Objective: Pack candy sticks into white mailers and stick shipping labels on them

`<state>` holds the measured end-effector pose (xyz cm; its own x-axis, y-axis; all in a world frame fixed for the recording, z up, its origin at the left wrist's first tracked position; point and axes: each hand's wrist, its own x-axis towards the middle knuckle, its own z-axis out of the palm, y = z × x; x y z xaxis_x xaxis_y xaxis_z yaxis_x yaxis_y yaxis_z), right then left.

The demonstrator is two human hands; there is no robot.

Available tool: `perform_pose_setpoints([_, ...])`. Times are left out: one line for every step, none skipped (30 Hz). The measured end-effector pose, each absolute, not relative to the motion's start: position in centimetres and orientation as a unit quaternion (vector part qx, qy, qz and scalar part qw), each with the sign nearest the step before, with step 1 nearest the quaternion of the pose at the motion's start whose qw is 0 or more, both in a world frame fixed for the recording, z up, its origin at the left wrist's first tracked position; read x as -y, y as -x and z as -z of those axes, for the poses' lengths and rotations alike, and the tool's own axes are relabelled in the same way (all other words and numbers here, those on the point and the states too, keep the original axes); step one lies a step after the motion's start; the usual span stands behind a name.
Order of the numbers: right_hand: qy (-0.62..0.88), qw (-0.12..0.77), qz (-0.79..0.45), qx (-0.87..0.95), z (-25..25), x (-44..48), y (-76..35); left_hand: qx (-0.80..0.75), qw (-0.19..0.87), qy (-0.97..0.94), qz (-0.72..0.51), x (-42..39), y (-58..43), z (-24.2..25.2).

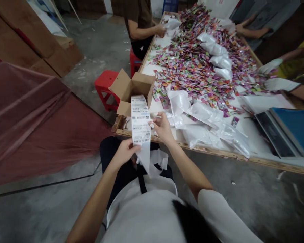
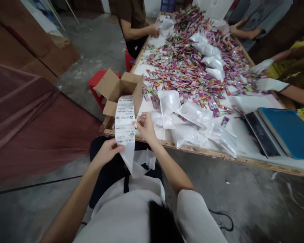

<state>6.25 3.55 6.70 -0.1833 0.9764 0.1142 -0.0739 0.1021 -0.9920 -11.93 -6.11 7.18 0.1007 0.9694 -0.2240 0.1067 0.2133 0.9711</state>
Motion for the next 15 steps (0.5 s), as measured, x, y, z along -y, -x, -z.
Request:
perform_pose_setpoints([0.401,0.501,-0.523,0.560,-6.7,-2.9,-6.5,-0.540,0.576,-0.494,-0.365,6.8,12.1,-7.0])
perform_pose_setpoints([0.395,0.503,-0.514,0.571,-6.7,-2.1,-6.7,-0.529,0.596,-0.490,-0.353,7.3,12.2,-6.8])
perform_pose_setpoints([0.385,0.498,-0.507,0.589,-6.7,-1.2,-6.9,-0.516,0.614,-0.479,-0.357,7.4,12.4,-6.7])
perform_pose_setpoints([0.369,0.482,-0.503,0.615,-6.6,-0.4,-7.1,-0.502,0.627,-0.459,-0.381,7.2,12.5,-6.6])
perform_pose_setpoints([0.351,0.459,-0.501,0.644,-6.5,0.5,-7.3,-0.488,0.637,-0.430,-0.415,6.8,12.5,-6.6])
perform_pose_setpoints([0.335,0.433,-0.496,0.674,-6.5,1.3,-7.6,-0.478,0.645,-0.393,-0.449,6.2,12.6,-6.7])
perform_pose_setpoints([0.324,0.409,-0.485,0.702,-6.5,1.9,-7.9,-0.473,0.653,-0.356,-0.472,5.4,12.6,-6.8])
perform_pose_setpoints([0.321,0.389,-0.467,0.727,-6.6,2.4,-8.2,-0.474,0.663,-0.323,-0.481,4.6,12.5,-7.1])
perform_pose_setpoints([0.324,0.378,-0.440,0.747,-6.8,2.7,-8.4,-0.480,0.672,-0.299,-0.478,3.8,12.3,-7.4])
perform_pose_setpoints([0.329,0.380,-0.405,0.764,-7.0,2.8,-8.7,-0.492,0.677,-0.282,-0.468,3.1,12.1,-7.8])
perform_pose_setpoints([0.333,0.391,-0.366,0.776,-7.2,2.8,-8.8,-0.505,0.678,-0.272,-0.460,2.6,11.8,-8.3])
perform_pose_setpoints([0.335,0.406,-0.328,0.784,-7.4,2.7,-8.9,-0.517,0.671,-0.265,-0.460,2.1,11.4,-8.7])
perform_pose_setpoints([0.336,0.423,-0.293,0.789,-7.6,2.6,-8.9,-0.528,0.661,-0.257,-0.467,1.9,10.9,-9.2])
perform_pose_setpoints([0.336,0.438,-0.263,0.791,-7.8,2.6,-8.8,-0.539,0.648,-0.247,-0.479,1.7,10.5,-9.6])
perform_pose_setpoints([0.335,0.450,-0.236,0.793,-7.9,2.7,-8.7,-0.547,0.636,-0.236,-0.490,1.6,10.1,-9.9])
